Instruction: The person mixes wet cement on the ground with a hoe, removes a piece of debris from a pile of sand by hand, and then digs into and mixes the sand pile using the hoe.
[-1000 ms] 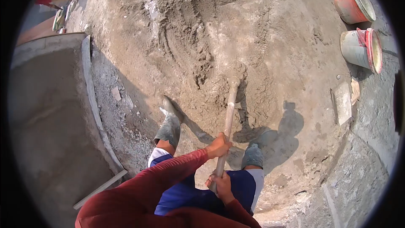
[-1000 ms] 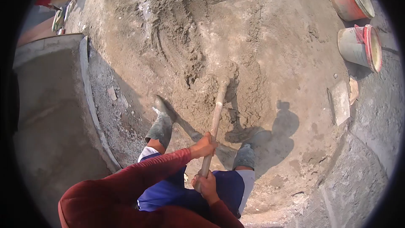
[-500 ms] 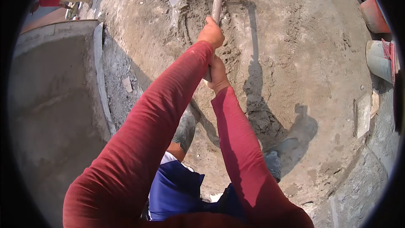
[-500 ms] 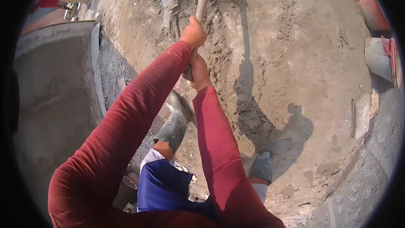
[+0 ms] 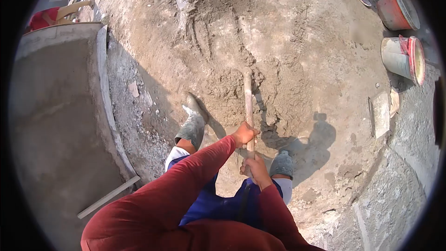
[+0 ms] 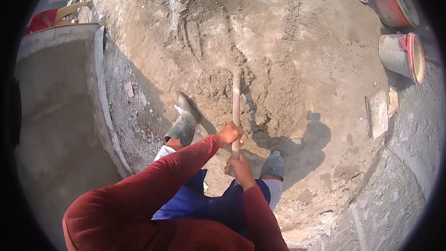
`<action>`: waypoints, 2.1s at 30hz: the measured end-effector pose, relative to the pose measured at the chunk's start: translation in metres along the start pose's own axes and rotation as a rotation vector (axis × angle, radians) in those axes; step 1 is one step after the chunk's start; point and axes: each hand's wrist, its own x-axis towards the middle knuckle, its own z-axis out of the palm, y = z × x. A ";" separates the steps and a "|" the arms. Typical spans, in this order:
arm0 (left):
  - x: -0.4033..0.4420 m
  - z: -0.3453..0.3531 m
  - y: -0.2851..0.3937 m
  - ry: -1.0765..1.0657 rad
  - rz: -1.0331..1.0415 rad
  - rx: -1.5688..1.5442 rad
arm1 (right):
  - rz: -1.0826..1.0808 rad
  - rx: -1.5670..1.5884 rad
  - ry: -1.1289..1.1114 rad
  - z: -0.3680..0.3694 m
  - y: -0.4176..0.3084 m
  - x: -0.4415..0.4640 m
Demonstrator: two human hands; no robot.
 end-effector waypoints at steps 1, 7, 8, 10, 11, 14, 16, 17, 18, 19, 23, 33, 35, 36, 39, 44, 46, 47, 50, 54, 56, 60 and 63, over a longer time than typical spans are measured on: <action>-0.012 0.016 -0.009 -0.057 0.008 -0.188 | -0.022 -0.117 0.057 -0.018 0.008 -0.033; -0.098 0.098 -0.059 -0.331 -0.409 -0.761 | -0.058 -1.260 0.177 -0.164 0.006 -0.225; -0.115 0.110 -0.048 -0.335 -0.461 -0.826 | -0.082 -1.391 0.201 -0.186 0.003 -0.237; -0.161 0.119 -0.049 -0.336 -0.424 -0.850 | -0.225 -1.620 0.250 -0.206 -0.014 -0.250; -0.179 0.112 -0.043 -0.374 -0.313 -0.908 | -0.418 -1.690 0.271 -0.213 -0.018 -0.245; -0.262 0.073 -0.006 -0.330 -0.029 -0.872 | -0.722 -1.729 0.259 -0.188 -0.040 -0.205; -0.329 0.041 0.019 -0.243 0.179 -0.911 | -0.802 -1.701 0.127 -0.128 -0.059 -0.193; -0.364 0.025 0.026 -0.204 0.270 -0.976 | -0.933 -1.750 0.081 -0.092 -0.069 -0.204; -0.396 0.011 0.032 -0.171 0.364 -1.040 | -0.969 -1.789 0.007 -0.056 -0.077 -0.218; -0.427 -0.001 0.036 -0.137 0.465 -1.084 | -1.045 -1.794 -0.057 -0.029 -0.077 -0.231; -0.519 -0.020 0.016 -0.037 0.669 -1.251 | -1.296 -1.816 -0.218 0.038 -0.081 -0.308; -0.501 -0.052 -0.055 0.029 0.314 -1.444 | -1.266 -2.113 0.018 0.064 -0.072 -0.337; -0.467 -0.093 -0.070 -0.038 0.365 -1.421 | -1.174 -2.197 0.010 0.104 -0.069 -0.339; -0.460 -0.115 -0.077 -0.073 0.430 -1.441 | -1.157 -2.181 0.049 0.123 -0.066 -0.342; -0.468 -0.133 -0.072 -0.107 0.510 -1.506 | -1.218 -2.222 0.078 0.170 -0.056 -0.344; -0.460 -0.184 -0.078 -0.136 0.453 -1.557 | -1.171 -2.259 0.154 0.224 -0.033 -0.337; -0.458 -0.206 -0.076 -0.225 0.413 -1.531 | -1.250 -2.256 0.234 0.239 -0.023 -0.330; -0.449 -0.216 -0.078 -0.238 0.392 -1.528 | -1.245 -2.247 0.249 0.247 -0.021 -0.332; -0.435 -0.233 -0.064 -0.256 0.356 -1.467 | -1.287 -2.151 0.224 0.258 -0.025 -0.333; -0.451 -0.224 0.003 -0.255 0.259 -1.414 | -1.158 -2.160 0.309 0.262 -0.051 -0.324; -0.425 -0.227 0.031 -0.242 0.270 -1.448 | -1.172 -2.156 0.319 0.269 -0.080 -0.323; -0.403 -0.243 0.100 -0.216 0.245 -1.420 | -1.162 -2.113 0.305 0.278 -0.143 -0.290; -0.447 -0.229 0.189 -0.144 0.212 -1.419 | -1.093 -2.077 0.208 0.284 -0.198 -0.245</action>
